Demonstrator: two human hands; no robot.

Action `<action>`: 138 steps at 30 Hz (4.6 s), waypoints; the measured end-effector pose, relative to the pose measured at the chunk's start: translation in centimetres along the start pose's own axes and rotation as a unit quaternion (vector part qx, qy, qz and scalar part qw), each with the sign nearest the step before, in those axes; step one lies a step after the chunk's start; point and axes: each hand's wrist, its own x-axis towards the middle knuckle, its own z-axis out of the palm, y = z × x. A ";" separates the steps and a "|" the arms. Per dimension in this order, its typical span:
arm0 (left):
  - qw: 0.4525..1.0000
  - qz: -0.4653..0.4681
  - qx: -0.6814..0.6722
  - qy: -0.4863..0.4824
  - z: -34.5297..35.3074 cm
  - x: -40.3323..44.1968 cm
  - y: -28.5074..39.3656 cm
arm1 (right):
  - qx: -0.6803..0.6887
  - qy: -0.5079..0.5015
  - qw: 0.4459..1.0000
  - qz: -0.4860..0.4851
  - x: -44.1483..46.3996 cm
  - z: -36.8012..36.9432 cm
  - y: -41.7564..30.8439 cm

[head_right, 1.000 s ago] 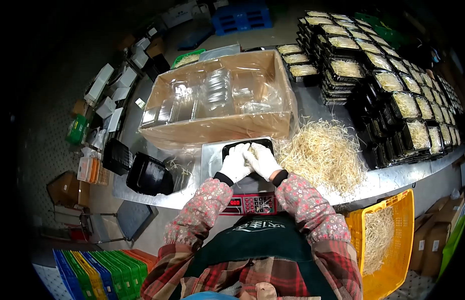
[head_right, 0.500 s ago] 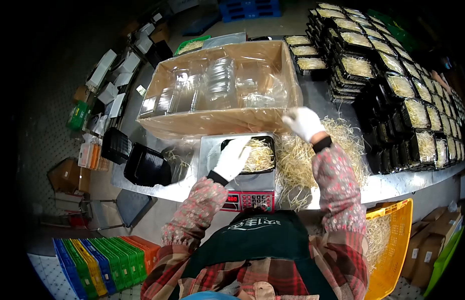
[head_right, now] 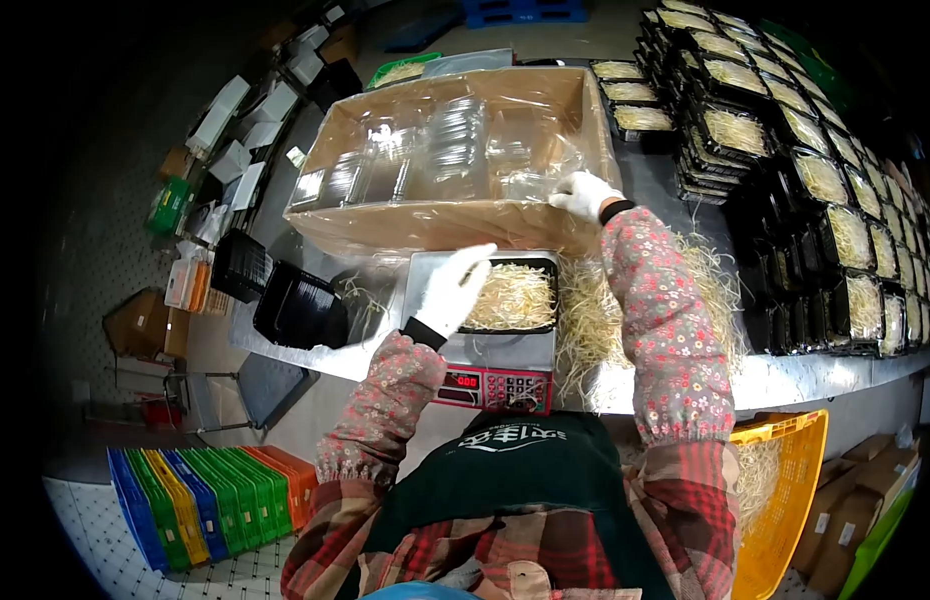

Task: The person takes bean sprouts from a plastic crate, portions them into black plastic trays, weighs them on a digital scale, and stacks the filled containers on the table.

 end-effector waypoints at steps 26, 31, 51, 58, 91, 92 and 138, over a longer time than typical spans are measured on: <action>0.665 -0.207 -0.686 0.211 -6.0 -3.1 -6.5 | -0.116 0.144 0.957 -0.222 -13.1 8.1 -10.3; 0.700 -0.221 -0.636 0.238 -6.0 -3.2 -4.6 | -0.086 0.157 0.959 -0.221 -11.7 9.0 -10.3; 0.702 -0.178 -0.623 0.295 -12.1 -9.0 -6.8 | -0.156 0.115 0.980 -0.033 -20.0 -1.0 -0.7; 0.725 -0.138 -0.615 0.278 -5.9 -4.6 -4.5 | 0.018 0.271 0.956 -0.112 -16.1 4.8 -7.9; 0.973 -0.196 0.124 0.000 -0.3 -1.1 -10.2 | 0.074 0.191 0.979 0.023 -10.7 11.1 -3.4; 0.980 -0.194 -0.042 0.027 0.8 -1.6 -13.3 | 0.151 0.202 0.968 0.005 -10.4 11.9 -2.5; 0.747 -0.284 -0.599 0.048 6.5 -8.6 -0.2 | 0.649 -0.003 0.758 0.065 -22.2 14.4 -8.6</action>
